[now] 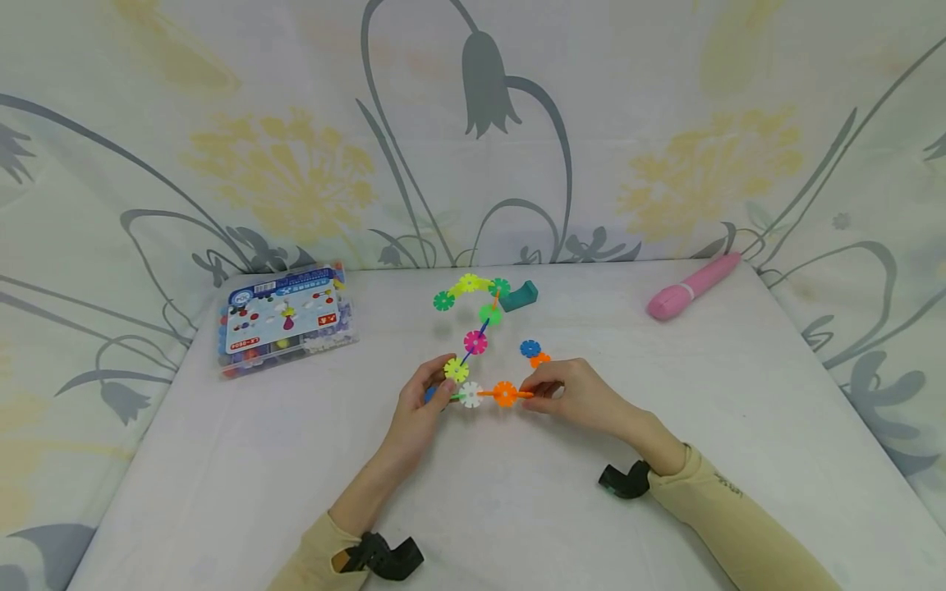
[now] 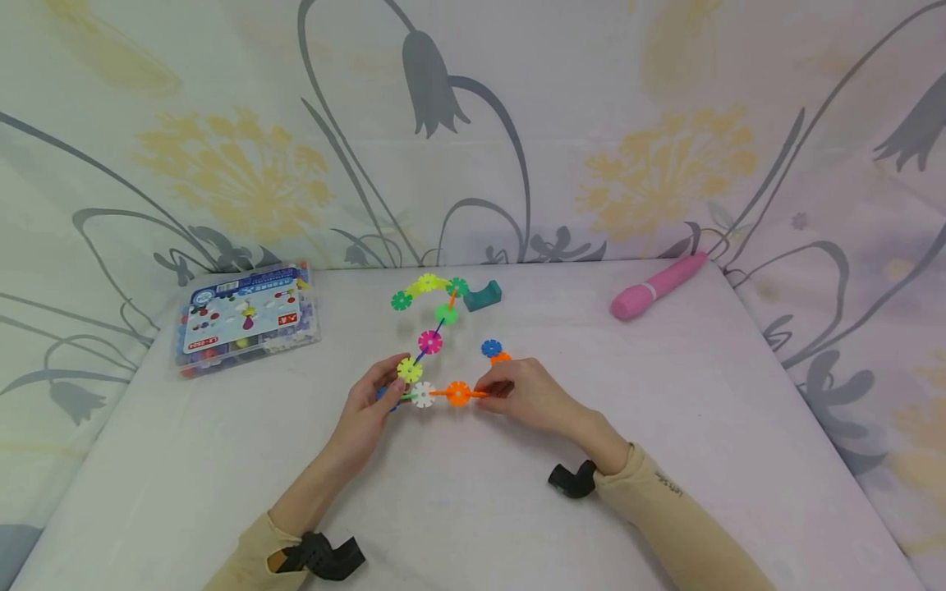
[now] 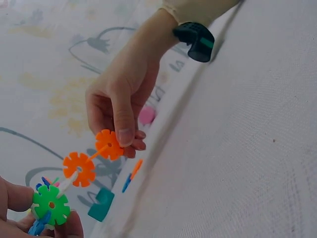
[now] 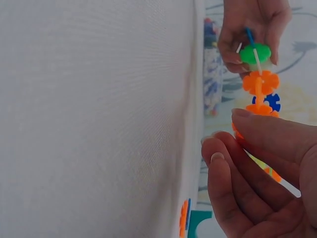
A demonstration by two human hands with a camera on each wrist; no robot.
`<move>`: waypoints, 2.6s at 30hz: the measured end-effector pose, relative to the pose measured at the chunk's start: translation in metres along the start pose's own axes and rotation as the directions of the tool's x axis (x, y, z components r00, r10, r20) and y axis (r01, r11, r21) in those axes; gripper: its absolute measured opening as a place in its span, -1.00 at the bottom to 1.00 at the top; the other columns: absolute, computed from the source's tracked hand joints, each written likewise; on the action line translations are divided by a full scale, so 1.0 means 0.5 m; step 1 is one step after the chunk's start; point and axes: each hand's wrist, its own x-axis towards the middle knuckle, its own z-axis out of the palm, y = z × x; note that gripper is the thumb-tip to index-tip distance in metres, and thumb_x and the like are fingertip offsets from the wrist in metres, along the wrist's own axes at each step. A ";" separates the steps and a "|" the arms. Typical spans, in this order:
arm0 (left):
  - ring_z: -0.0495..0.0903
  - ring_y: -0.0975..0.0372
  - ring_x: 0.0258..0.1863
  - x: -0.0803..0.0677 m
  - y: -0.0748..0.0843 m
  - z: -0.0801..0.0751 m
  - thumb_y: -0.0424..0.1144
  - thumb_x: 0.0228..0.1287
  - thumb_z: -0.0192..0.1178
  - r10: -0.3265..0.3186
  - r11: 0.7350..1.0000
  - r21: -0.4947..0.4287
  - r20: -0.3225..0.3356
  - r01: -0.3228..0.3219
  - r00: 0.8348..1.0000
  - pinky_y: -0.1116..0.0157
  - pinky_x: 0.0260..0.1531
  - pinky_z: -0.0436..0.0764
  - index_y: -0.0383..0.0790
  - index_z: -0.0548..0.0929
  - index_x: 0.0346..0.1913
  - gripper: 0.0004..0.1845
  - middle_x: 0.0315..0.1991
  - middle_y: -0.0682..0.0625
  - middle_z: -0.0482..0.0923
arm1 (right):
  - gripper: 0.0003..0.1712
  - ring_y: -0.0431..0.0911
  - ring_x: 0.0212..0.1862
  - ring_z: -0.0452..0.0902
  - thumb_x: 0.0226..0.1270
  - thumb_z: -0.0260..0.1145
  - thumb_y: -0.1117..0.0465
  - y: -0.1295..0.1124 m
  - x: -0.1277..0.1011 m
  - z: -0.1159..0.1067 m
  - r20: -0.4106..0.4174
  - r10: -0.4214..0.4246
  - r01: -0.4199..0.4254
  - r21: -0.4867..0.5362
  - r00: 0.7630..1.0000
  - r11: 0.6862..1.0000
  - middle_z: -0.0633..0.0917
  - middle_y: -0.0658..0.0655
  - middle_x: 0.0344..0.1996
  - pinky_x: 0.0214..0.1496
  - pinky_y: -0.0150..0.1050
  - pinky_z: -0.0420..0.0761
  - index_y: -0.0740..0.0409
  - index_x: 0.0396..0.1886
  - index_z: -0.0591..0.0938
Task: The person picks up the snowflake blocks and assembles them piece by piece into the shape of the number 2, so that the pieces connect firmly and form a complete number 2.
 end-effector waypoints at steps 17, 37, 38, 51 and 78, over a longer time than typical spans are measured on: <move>0.37 0.08 0.12 0.003 -0.003 -0.002 -0.41 0.55 -0.06 -0.007 1.000 -0.011 -0.022 0.007 1.000 0.55 -0.02 0.52 -0.34 0.33 0.42 -0.55 0.18 -0.22 0.39 | -0.75 -0.07 -0.20 0.63 0.21 0.45 0.37 0.023 0.014 -0.074 -0.056 0.166 -0.169 -0.060 0.985 0.984 0.76 0.14 -0.22 -0.05 -0.16 0.67 0.30 -0.10 0.72; 0.37 0.08 0.11 0.001 -0.014 0.002 -0.41 0.55 -0.06 -0.006 1.000 -0.013 -0.004 0.006 1.000 0.54 -0.02 0.50 -0.33 0.34 0.42 -0.56 0.16 -0.21 0.40 | -0.75 -0.09 -0.34 0.47 0.19 0.49 0.23 0.075 0.058 -0.031 -0.109 0.272 -0.287 -0.154 0.956 0.946 0.62 0.08 -0.40 -0.25 -0.27 0.49 0.26 -0.19 0.69; 0.37 0.08 0.11 0.002 -0.014 0.001 -0.41 0.55 -0.06 -0.008 1.000 -0.014 -0.005 0.008 1.000 0.54 -0.02 0.50 -0.33 0.34 0.42 -0.56 0.16 -0.21 0.40 | -0.77 -0.09 -0.34 0.47 0.21 0.48 0.23 0.075 0.058 -0.031 -0.109 0.271 -0.285 -0.153 0.957 0.946 0.63 0.08 -0.40 -0.25 -0.26 0.49 0.25 -0.21 0.69; 0.36 0.08 0.12 0.002 -0.007 0.001 -0.41 0.55 -0.06 -0.014 1.000 -0.010 -0.015 0.014 1.000 0.52 0.01 0.52 -0.34 0.33 0.42 -0.55 0.17 -0.22 0.39 | -0.71 -0.09 -0.43 0.65 0.19 0.49 0.26 0.039 0.020 -0.061 0.033 0.251 -0.252 0.038 0.968 0.967 0.72 0.00 -0.51 -0.29 -0.26 0.61 0.22 -0.08 0.71; 0.35 0.10 0.13 0.006 -0.001 -0.006 -0.43 0.54 -0.06 -0.021 0.998 -0.057 -0.037 0.019 0.999 0.55 0.00 0.54 -0.33 0.32 0.43 -0.54 0.19 -0.23 0.37 | -0.63 -0.04 -0.39 0.66 0.34 0.38 0.27 0.045 -0.003 -0.039 0.216 0.160 -0.207 0.214 0.963 0.955 0.73 0.08 -0.46 -0.26 -0.27 0.66 0.21 0.13 0.68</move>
